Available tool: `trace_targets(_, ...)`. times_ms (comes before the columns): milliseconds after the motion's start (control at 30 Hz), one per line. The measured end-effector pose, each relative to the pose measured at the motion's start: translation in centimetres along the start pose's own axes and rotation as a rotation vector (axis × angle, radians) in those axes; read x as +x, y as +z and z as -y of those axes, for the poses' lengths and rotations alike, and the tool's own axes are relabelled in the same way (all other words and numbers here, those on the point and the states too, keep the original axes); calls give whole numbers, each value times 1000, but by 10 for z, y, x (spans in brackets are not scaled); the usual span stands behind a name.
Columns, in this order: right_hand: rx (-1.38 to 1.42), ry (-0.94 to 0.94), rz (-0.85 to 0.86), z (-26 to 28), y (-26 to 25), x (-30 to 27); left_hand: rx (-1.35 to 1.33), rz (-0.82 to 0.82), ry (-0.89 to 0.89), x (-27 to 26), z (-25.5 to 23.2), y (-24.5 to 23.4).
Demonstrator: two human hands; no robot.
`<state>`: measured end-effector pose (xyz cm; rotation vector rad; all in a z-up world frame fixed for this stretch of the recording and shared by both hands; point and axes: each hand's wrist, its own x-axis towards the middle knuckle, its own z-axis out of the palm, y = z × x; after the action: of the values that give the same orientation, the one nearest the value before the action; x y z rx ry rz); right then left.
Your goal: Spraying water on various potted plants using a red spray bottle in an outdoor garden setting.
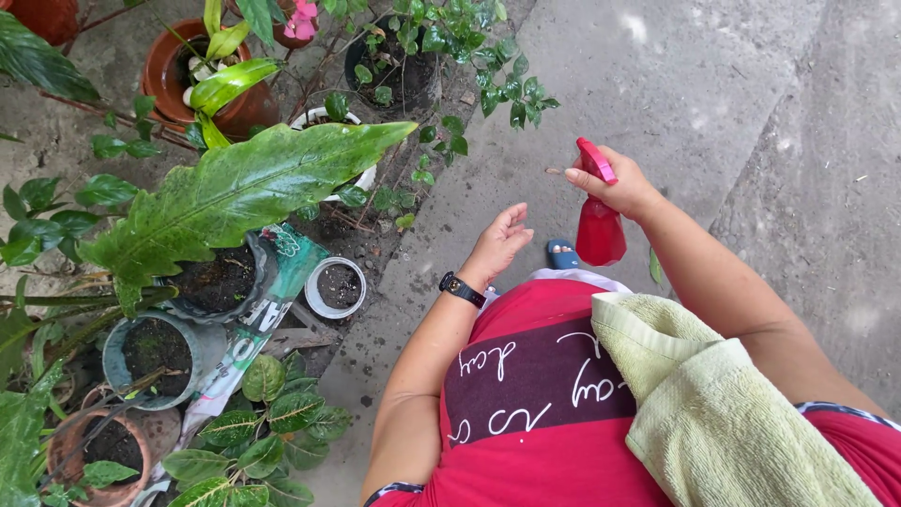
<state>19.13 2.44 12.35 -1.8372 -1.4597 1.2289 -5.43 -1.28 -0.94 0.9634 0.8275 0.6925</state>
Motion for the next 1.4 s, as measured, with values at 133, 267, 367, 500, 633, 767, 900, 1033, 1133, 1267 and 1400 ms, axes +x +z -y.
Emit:
trace_targets(133,27,-48,41,-16,-7,17,15,-32,-13,9,-9,4)
trace_targets(267,99,-86,95,-30,-19,40,51,-60,4,28,-9,12)
trace_targets(367,27,-90,124,-38,-33,55,58,-91,5,45,-9,25)
trace_targets(500,-5,-88,166,-53,-49,71,32,-104,-14,66,-6,40)
trace_targets(633,59,-161,217,-71,-64,87,51,-127,-45,80,-4,55)
trace_targets(767,95,-175,268,-83,-74,89,63,-155,-54,89,0,67)
trace_targets(900,28,-174,282,-91,-83,95,78,-168,-72,101,2,75)
trace_targets(1033,47,-178,317,-96,-94,100,79,-186,-87,107,-5,87)
trace_targets(1133,76,-135,391,-98,-99,101,69,-196,-102,111,-8,95)
trace_targets(1267,33,-151,379,-101,-101,101,77,-192,-101,117,-4,99)
trace_targets(1400,-12,-169,356,-110,-107,102,68,-193,-110,124,0,105)
